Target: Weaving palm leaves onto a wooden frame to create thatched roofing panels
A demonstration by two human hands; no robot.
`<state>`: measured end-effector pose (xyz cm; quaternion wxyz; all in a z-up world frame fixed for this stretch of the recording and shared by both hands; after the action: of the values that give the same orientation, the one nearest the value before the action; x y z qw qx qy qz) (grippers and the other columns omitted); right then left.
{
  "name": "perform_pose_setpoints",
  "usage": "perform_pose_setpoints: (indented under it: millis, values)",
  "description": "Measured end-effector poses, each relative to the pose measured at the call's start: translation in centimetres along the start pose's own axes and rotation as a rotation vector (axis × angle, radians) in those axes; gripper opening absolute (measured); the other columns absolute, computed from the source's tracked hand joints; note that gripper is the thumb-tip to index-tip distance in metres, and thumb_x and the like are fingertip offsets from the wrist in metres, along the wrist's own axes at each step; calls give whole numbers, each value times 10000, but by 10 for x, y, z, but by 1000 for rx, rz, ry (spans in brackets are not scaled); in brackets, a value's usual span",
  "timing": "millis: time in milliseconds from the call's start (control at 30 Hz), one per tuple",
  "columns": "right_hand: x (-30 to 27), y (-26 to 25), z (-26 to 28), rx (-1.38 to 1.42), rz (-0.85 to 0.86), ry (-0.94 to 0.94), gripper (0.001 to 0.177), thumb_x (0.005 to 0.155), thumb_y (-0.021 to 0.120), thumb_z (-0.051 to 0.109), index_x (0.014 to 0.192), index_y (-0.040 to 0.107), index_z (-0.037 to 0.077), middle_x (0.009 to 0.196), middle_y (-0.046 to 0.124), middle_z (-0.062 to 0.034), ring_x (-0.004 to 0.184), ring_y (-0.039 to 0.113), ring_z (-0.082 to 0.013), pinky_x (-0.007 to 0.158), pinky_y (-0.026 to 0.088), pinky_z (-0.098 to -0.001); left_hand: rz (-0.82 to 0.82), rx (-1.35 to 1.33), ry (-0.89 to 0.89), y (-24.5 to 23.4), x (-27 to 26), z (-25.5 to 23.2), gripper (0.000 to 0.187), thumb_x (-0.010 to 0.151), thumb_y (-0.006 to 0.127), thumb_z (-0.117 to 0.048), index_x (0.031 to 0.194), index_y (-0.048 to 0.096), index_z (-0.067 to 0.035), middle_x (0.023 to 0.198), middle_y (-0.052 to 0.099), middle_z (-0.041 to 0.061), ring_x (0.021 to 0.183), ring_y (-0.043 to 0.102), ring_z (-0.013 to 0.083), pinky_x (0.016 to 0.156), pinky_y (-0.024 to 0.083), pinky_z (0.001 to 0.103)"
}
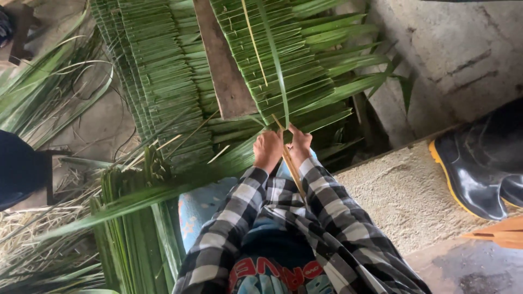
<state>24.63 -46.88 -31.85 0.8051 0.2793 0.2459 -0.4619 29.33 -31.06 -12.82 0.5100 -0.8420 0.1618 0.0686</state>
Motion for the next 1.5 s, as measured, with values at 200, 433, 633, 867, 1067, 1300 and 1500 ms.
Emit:
perform_pose_setpoints:
  millis: [200,433,633,867,1067,1300,1500]
  values:
    - [22,-4,-21,65,8,29,283,763,836,50,1006,705,-10,781,695,-118,539,636,-231,435,484,-324,39,-251,-142,19,14,14,619,1012,467,-482,930,690,90,903,729,294,968,718,516,823,581,602]
    - [17,-9,-17,24,-55,11,305,736,855,51,1007,731,-12,834,721,-138,616,679,-252,502,573,-384,-96,-666,-290,44,21,42,588,918,634,-470,1028,705,104,1020,704,353,1090,660,519,926,545,600]
    - [34,-33,-2,-25,-88,-71,394,708,933,94,1051,749,33,878,732,-97,783,705,-226,804,558,-623,-164,-1054,-372,40,12,35,510,863,773,-350,1134,718,78,1061,720,315,1094,692,415,880,579,485]
    - [-64,-51,113,-284,-46,-326,658,619,1068,331,908,565,21,743,581,-119,577,617,-249,512,572,-410,-209,-1520,-419,76,23,47,375,795,892,-214,1023,746,45,846,718,210,786,713,277,675,600,425]
    - [-109,0,129,-109,306,220,1102,816,888,533,1505,273,-68,1341,441,-290,1124,613,-406,922,580,-506,-249,-1608,-320,51,7,31,316,783,907,-176,945,746,42,818,685,147,787,620,196,719,561,395]
    - [-46,11,127,-291,204,165,878,806,892,514,1427,494,38,949,577,-135,561,668,-268,747,713,-439,-215,-1650,-377,41,-2,25,268,807,893,-184,902,722,0,761,666,106,675,639,166,634,581,356]
    - [-47,5,131,-212,89,95,625,766,959,385,1195,628,73,852,597,-92,481,504,-138,400,456,-152,-246,-1560,-322,41,-2,24,295,866,856,-218,949,692,13,830,628,120,784,568,188,732,545,386]
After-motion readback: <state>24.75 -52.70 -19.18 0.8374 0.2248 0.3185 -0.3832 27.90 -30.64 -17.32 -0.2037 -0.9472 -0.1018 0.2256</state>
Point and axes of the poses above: each hand's wrist, its own x-axis towards the middle knuckle, its own y-axis out of the palm, z = x × y, the point moved 10 cm from there along x, towards the middle knuckle
